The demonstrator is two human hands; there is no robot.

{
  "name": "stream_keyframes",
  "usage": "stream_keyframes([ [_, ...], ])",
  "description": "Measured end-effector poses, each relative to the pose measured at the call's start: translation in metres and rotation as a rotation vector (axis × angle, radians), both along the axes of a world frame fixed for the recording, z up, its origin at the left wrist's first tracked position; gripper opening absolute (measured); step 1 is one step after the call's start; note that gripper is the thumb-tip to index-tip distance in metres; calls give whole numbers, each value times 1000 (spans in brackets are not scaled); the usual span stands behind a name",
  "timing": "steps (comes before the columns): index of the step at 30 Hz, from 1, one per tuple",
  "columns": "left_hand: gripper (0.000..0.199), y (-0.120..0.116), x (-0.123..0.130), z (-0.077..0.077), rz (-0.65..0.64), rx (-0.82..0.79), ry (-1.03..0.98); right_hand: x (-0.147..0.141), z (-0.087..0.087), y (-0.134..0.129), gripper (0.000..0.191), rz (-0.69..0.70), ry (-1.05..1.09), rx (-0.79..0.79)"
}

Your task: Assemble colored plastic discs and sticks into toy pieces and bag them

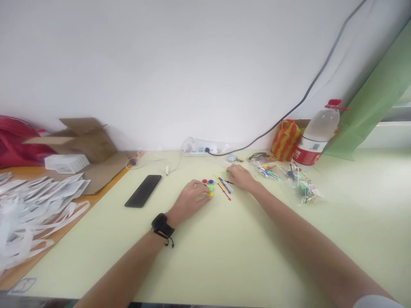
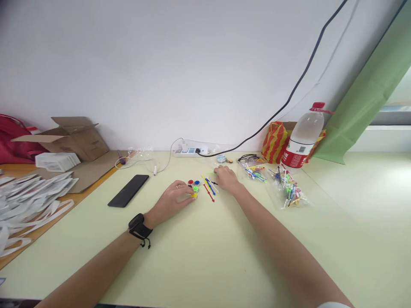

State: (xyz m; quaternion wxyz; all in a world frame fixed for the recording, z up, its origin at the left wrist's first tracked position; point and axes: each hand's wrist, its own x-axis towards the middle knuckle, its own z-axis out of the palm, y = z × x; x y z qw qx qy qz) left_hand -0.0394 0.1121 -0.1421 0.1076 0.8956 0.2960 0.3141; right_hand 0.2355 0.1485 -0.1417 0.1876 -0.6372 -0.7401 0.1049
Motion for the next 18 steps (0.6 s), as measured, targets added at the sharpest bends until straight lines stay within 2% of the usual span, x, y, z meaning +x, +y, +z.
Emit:
stream_keyframes([
  [4, 41, -4, -1, 4, 51, -21, 13, 8, -4, -2, 27, -6, -10, -5],
  [7, 61, -6, -1, 0, 77, -77, 121, 3, -2, -8, 17, 23, 7, -10],
  [10, 75, -6, -1, -7, 104, -154, 232, -10, 0, -18, 29, 70, 30, 9],
  [12, 77, -5, 0, -10, 119, -190, 273, -21, 0, -26, 30, 109, 38, 24],
  [15, 72, -4, 0, -11, 121, -205, 296, -35, -3, -36, 13, 129, 44, 33],
  [18, 65, -1, 1, -14, 110, -187, 278, -44, -7, -43, 14, 109, 61, 36],
])
